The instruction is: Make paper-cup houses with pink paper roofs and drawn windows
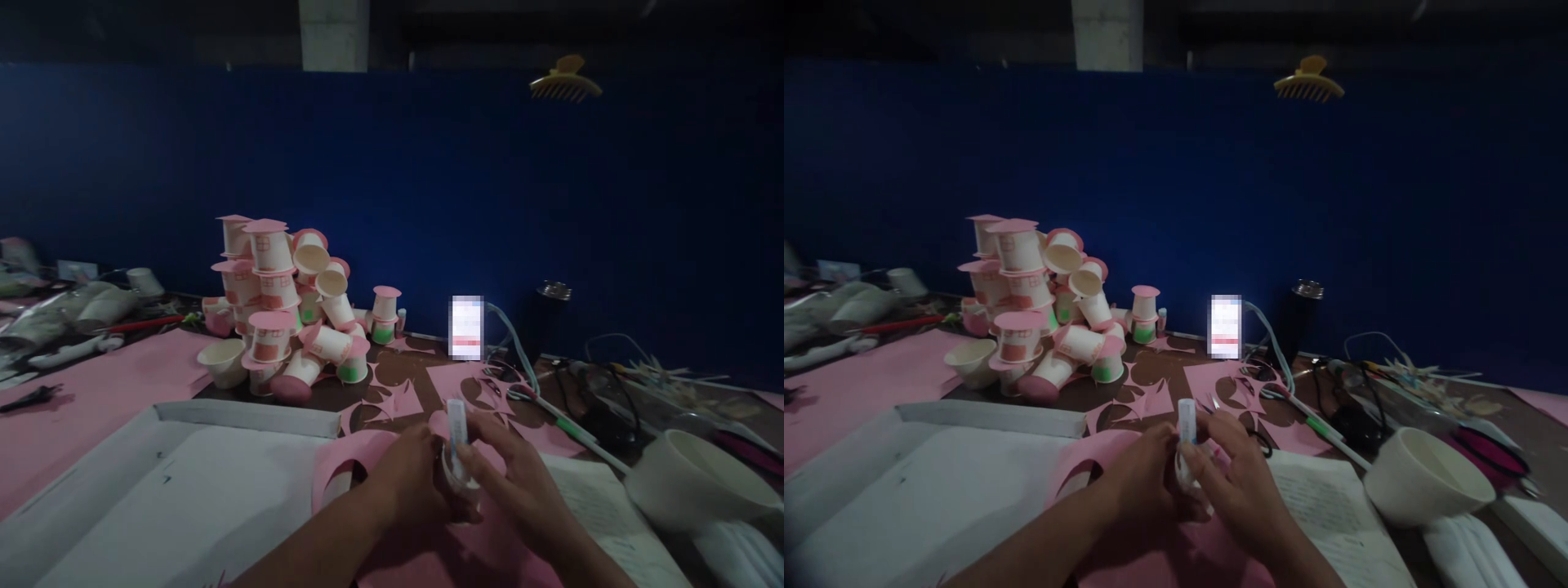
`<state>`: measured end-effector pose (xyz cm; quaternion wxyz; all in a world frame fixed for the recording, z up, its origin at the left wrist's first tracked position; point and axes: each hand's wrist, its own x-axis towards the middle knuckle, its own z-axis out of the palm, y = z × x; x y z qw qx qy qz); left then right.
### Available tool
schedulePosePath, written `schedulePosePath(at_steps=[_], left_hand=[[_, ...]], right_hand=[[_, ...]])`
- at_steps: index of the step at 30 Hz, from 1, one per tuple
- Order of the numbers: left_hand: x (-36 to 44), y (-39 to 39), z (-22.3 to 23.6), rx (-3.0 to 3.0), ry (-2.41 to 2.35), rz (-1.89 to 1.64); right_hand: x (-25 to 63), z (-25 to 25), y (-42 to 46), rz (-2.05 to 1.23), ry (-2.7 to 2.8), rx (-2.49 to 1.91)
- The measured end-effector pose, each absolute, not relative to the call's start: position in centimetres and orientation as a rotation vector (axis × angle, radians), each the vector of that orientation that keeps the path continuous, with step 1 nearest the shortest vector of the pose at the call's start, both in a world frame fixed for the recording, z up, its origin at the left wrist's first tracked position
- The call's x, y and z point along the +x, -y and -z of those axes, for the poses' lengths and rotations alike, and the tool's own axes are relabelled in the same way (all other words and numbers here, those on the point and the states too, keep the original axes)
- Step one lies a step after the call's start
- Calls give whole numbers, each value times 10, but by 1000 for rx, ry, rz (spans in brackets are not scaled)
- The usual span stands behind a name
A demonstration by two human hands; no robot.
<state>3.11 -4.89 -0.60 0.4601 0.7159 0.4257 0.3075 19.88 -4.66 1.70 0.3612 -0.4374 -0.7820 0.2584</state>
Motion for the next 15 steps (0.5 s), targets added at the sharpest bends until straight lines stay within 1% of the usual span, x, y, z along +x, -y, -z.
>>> schedulePosePath(at_steps=[5, 9, 15], left_hand=[[30, 49, 8, 1923, -1090, -771], [30, 48, 12, 1960, -1194, -758], [30, 47, 15, 1950, -1168, -762]], right_hand=[[199, -18, 47, -872, 1833, -1113], [204, -23, 47, -933, 1793, -1079], [213, -29, 44, -1051, 1768, -1018]])
